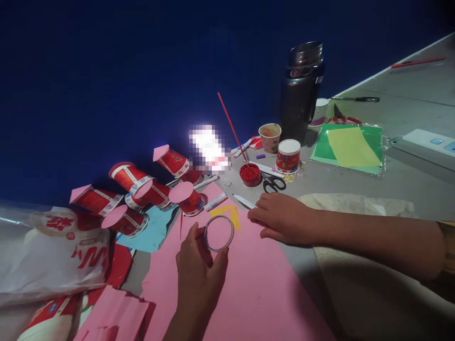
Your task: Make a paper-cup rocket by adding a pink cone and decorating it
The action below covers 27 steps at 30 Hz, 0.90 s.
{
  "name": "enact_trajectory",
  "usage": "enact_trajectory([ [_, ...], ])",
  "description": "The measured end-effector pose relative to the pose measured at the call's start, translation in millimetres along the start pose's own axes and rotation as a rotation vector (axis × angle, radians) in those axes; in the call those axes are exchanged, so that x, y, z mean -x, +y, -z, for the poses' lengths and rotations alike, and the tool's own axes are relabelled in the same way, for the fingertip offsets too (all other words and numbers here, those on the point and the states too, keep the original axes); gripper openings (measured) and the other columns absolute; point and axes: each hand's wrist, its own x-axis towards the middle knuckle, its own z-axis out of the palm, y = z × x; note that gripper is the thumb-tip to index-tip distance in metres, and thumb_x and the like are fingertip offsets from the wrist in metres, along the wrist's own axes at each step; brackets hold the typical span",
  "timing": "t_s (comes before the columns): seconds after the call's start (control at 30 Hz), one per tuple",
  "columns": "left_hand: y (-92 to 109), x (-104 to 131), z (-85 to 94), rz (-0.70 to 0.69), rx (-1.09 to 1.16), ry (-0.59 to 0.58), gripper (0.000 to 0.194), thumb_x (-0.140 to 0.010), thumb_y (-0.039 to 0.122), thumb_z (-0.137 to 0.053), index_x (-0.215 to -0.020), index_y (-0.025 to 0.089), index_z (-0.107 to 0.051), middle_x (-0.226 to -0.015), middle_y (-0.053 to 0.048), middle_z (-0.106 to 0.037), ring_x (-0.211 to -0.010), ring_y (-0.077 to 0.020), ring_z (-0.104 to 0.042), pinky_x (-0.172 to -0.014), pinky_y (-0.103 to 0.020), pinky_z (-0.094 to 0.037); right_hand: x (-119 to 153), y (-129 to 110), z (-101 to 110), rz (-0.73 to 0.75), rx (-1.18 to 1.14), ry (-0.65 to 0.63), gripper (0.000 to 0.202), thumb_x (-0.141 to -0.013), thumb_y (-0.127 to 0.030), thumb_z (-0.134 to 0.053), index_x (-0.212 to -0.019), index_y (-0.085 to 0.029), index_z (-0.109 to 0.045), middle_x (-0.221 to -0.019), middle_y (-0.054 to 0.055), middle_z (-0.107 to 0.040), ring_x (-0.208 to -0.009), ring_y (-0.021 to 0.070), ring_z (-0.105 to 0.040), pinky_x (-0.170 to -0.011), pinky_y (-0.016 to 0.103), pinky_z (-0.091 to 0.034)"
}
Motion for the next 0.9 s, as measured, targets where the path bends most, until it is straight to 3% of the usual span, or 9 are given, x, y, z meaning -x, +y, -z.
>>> enact_trajectory([
  [0.1, 0.9, -3.3, 3.5, 0.091, 0.073, 0.033, 0.072, -0.088, 0.042, -0.068, -0.151, 0.023, -0.040, -0.141, -0.017, -0.060, -0.132, -0.0387, -0.058, -0.109, -0.065, -0.046, -1.4, -0.3, -3.0, -0.037, -0.033, 0.004, 0.026, -0.094, -0.030, -0.077, -0.116, -0.019, -0.068, -0.103, 0.011, -0.070, -0.096, 0.0284, -0.060, -0.076, 0.036, -0.039],
  [0.43, -7.1, -21.4, 14.8, -0.018, 0.057, -0.012, 0.062, -0.091, 0.040, -0.061, -0.148, 0.018, -0.045, -0.132, -0.017, -0.072, -0.131, -0.0377, -0.061, -0.115, -0.066, -0.039, -5.1, 0.3, -2.0, -0.107, -0.171, -0.011, 0.020, -0.095, -0.021, -0.073, -0.115, -0.018, -0.068, -0.109, 0.011, -0.072, -0.099, 0.0282, -0.061, -0.082, 0.036, -0.042],
  [0.63, -8.8, -33.8, 13.9, -0.219, 0.135, -0.146, 0.063, -0.097, 0.034, -0.054, -0.156, 0.022, -0.036, -0.145, -0.017, -0.066, -0.141, -0.0324, -0.056, -0.118, -0.058, -0.035, -5.7, 2.4, -7.9, -0.086, -0.164, 0.020, 0.018, -0.095, -0.017, -0.072, -0.113, -0.018, -0.068, -0.109, 0.011, -0.072, -0.100, 0.0283, -0.062, -0.083, 0.036, -0.042],
  [0.9, -6.5, -39.7, 8.6, -0.244, 0.088, -0.224, 0.073, -0.099, 0.045, -0.052, -0.163, 0.019, -0.026, -0.153, -0.019, -0.059, -0.148, -0.0347, -0.048, -0.119, -0.061, -0.027, -9.5, 2.8, -7.6, -0.089, -0.162, 0.006, 0.015, -0.097, -0.016, -0.068, -0.111, -0.018, -0.068, -0.106, 0.010, -0.072, -0.098, 0.0269, -0.062, -0.079, 0.034, -0.040],
])
